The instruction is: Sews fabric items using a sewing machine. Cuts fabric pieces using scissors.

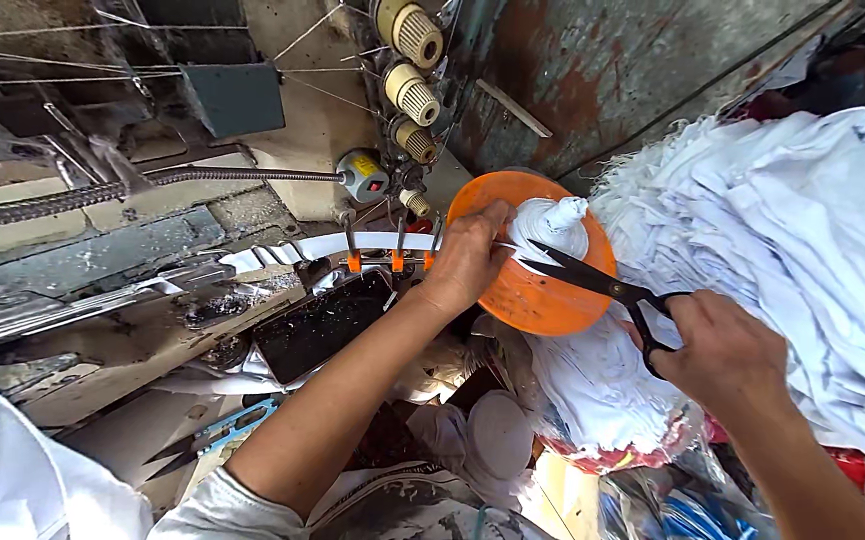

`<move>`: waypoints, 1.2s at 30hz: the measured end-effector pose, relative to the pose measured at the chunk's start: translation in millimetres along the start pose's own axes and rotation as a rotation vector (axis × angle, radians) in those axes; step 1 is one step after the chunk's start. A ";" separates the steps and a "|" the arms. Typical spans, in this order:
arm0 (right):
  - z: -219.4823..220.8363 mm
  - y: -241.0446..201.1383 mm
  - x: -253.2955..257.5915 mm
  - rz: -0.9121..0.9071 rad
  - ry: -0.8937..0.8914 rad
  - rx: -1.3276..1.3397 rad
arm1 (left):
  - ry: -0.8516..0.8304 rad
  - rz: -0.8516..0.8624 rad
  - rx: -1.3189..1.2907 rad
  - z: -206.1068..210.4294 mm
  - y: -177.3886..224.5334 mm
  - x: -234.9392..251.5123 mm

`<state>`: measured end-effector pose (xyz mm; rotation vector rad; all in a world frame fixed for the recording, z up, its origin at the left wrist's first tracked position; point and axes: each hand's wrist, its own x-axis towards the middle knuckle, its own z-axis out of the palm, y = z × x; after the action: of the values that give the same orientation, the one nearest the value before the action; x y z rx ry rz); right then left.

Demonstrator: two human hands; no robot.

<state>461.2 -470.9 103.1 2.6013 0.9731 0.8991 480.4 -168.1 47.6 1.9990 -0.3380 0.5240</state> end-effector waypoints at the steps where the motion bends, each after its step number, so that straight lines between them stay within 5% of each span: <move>1: 2.9 -0.2 0.2 -0.001 0.011 0.002 | 0.003 0.001 -0.010 0.3 -0.2 0.5; 25: -11.3 -26.5 -0.8 -0.017 -0.071 0.025 | -0.074 -0.020 0.024 -7.1 -0.5 1.3; 36: -13.6 -25.9 -21.4 0.174 -0.135 0.043 | -0.114 -0.009 -0.041 -12.7 -3.8 2.1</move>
<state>426.6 -465.4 93.5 2.7756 0.7483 0.7353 481.1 -155.0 50.9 1.9946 -0.4069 0.3953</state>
